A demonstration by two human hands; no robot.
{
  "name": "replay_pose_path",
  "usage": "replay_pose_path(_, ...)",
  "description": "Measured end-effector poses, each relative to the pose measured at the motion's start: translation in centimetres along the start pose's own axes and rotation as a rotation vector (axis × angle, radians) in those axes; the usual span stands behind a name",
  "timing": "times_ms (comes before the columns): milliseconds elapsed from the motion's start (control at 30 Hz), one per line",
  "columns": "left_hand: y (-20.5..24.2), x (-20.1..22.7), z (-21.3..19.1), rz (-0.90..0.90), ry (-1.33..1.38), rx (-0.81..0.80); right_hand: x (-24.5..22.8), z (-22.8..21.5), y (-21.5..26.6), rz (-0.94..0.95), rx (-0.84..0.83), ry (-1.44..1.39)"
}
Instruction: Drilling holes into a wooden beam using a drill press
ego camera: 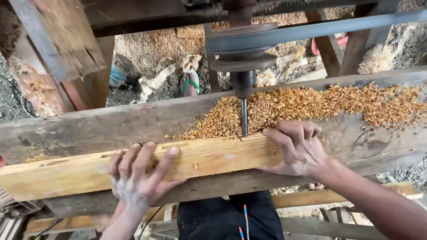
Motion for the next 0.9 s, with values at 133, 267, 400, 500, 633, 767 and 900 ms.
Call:
replay_pose_path(133, 0.7, 0.9, 0.8, -0.01, 0.032, -0.036, -0.2, -0.6, 0.0, -0.034, 0.018, -0.033)
replay_pose_path(267, -0.3, 1.9, 1.9, 0.018, 0.024, -0.04, 2.4, 1.6, 3.8, -0.059, 0.02, 0.043)
replay_pose_path(400, -1.1, 3.1, 2.8, -0.014, 0.042, -0.022, 3.2, 0.3, 3.4, -0.107, 0.069, -0.024)
replay_pose_path(500, -0.7, 3.3, 3.4, -0.004, 0.063, -0.051, 3.0, -0.4, 1.6, -0.039, 0.02, -0.039)
replay_pose_path(633, 0.8, 3.2, 4.6, 0.017, 0.054, -0.031, 2.5, 0.2, 1.5, -0.083, 0.122, -0.044)
replay_pose_path(767, 1.7, 2.8, 4.9, 0.022, 0.064, 0.002, 2.8, 1.3, 2.8, -0.154, 0.269, -0.017)
replay_pose_path(900, 2.5, 1.7, 4.2, 0.05, 0.093, 0.04, 1.4, 1.5, 1.6, -0.107, 0.165, -0.019)
Point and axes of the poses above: each hand's wrist, its own y-axis away from the middle knuckle, its own z-axis out of the palm, x = y × z, the point moved 9 cm from there along -y, towards the middle knuckle, and after that the axes turned 11 degrees about x, right-handed, at the moved point
